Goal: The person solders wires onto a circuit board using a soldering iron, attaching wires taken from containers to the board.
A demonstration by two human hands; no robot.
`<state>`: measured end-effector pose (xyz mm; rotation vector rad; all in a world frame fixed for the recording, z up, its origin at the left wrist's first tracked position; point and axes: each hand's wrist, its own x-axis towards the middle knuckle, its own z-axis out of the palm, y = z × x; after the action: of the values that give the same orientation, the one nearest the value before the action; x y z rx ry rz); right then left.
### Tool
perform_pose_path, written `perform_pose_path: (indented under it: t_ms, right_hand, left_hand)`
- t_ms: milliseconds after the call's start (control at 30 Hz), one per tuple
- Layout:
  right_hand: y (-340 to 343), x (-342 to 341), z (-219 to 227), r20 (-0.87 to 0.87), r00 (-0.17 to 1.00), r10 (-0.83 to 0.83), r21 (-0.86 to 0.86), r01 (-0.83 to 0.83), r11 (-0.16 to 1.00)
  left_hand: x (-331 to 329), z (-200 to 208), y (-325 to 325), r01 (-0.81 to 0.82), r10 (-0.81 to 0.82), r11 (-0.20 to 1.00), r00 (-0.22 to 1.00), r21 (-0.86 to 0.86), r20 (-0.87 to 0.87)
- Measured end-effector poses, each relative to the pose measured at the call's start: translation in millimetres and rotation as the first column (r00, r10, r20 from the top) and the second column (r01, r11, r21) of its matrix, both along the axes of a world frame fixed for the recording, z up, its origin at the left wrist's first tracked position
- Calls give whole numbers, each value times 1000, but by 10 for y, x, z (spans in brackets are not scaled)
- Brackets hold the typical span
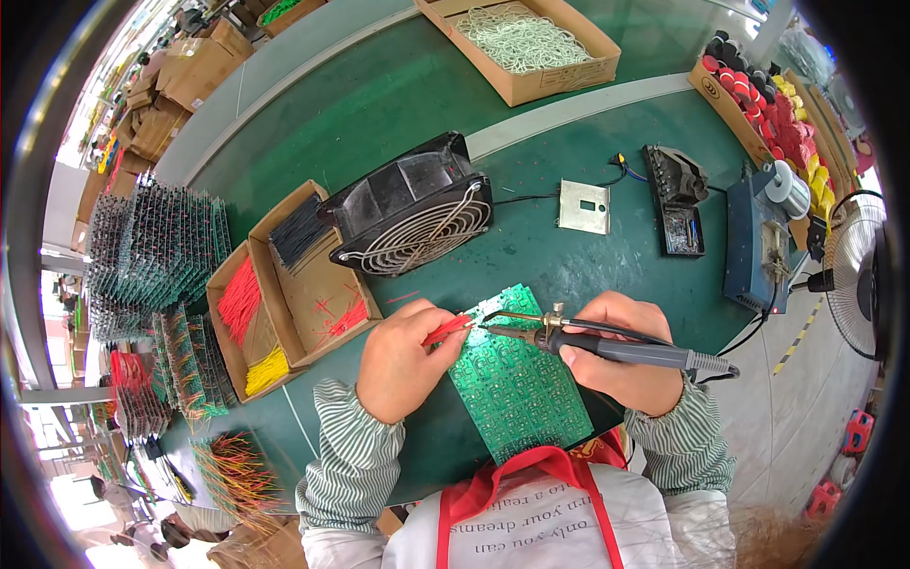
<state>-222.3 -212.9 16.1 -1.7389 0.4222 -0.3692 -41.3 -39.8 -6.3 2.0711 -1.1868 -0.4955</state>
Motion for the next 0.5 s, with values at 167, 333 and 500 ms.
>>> perform_pose_path:
  t_ms: [167,333,500]
  right_hand:
    - [-16,3,10,25,1000,-2,-8,3,1000]
    - [-26,-32,34,51,998,-25,-27,26,999]
    - [-62,-103,54,29,998,-55,-65,57,996]
  left_hand:
    - [17,8,-8,6,-6,1000,1000,6,-12]
    - [16,31,9,6,-5,1000,1000,27,-6]
    - [262,177,232,-168,181,984,902,-66,393]
